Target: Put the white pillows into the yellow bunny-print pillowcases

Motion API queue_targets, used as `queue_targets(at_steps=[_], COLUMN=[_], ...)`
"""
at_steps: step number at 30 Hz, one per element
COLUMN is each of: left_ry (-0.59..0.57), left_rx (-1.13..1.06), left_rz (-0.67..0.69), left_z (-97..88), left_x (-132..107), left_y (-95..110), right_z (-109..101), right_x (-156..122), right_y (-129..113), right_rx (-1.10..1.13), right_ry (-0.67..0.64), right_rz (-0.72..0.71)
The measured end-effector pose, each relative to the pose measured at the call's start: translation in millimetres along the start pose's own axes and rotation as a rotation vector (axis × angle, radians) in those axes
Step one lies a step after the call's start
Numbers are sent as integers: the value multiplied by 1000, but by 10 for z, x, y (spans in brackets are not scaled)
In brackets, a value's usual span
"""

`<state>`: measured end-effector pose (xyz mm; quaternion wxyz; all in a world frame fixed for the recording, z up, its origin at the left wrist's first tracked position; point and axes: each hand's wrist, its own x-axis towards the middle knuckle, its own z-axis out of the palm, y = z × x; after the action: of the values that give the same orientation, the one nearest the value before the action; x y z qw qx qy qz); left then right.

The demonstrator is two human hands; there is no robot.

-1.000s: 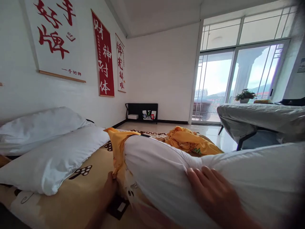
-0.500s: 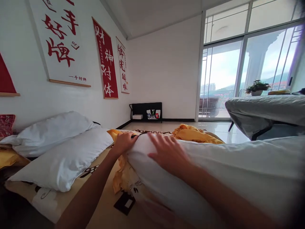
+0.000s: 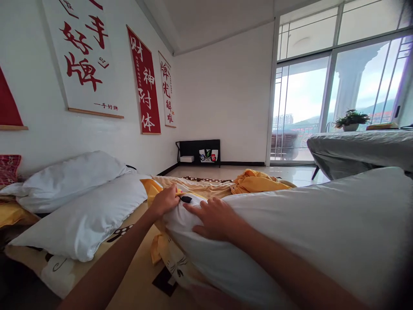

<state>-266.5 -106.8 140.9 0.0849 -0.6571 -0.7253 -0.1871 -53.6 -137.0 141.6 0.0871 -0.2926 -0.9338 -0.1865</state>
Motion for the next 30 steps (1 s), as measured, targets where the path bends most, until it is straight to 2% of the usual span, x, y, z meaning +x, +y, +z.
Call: queue_targets(at_steps=[4, 7, 9, 11, 13, 15, 16, 21, 24, 30], left_ry=[62, 143, 236, 342, 380, 308, 254, 102, 19, -73], left_rx=[-64, -80, 14, 197, 377, 468, 493, 498, 479, 442], left_rz=[79, 131, 183, 270, 383, 437, 422, 182, 121, 53], left_z=[-87, -153, -170, -165, -144, -121, -114, -129, -134, -98], left_x=[13, 9, -28, -97, -190, -279, -311, -298, -224, -122], left_y=[-77, -36, 26, 94, 156, 207, 227, 259, 249, 255], right_z=[23, 32, 25, 16, 14, 24, 34, 70, 61, 65], right_x=[7, 16, 19, 17, 12, 11, 12, 29, 27, 19], right_y=[14, 19, 17, 16, 22, 36, 45, 83, 78, 45], right_rx=[34, 51, 46, 39, 39, 39, 39, 45, 47, 43], right_ry=[-20, -33, -35, -33, -37, -47, -45, -17, -29, -26], right_rz=[-37, -50, -47, -45, -41, -38, -36, -30, -35, -37])
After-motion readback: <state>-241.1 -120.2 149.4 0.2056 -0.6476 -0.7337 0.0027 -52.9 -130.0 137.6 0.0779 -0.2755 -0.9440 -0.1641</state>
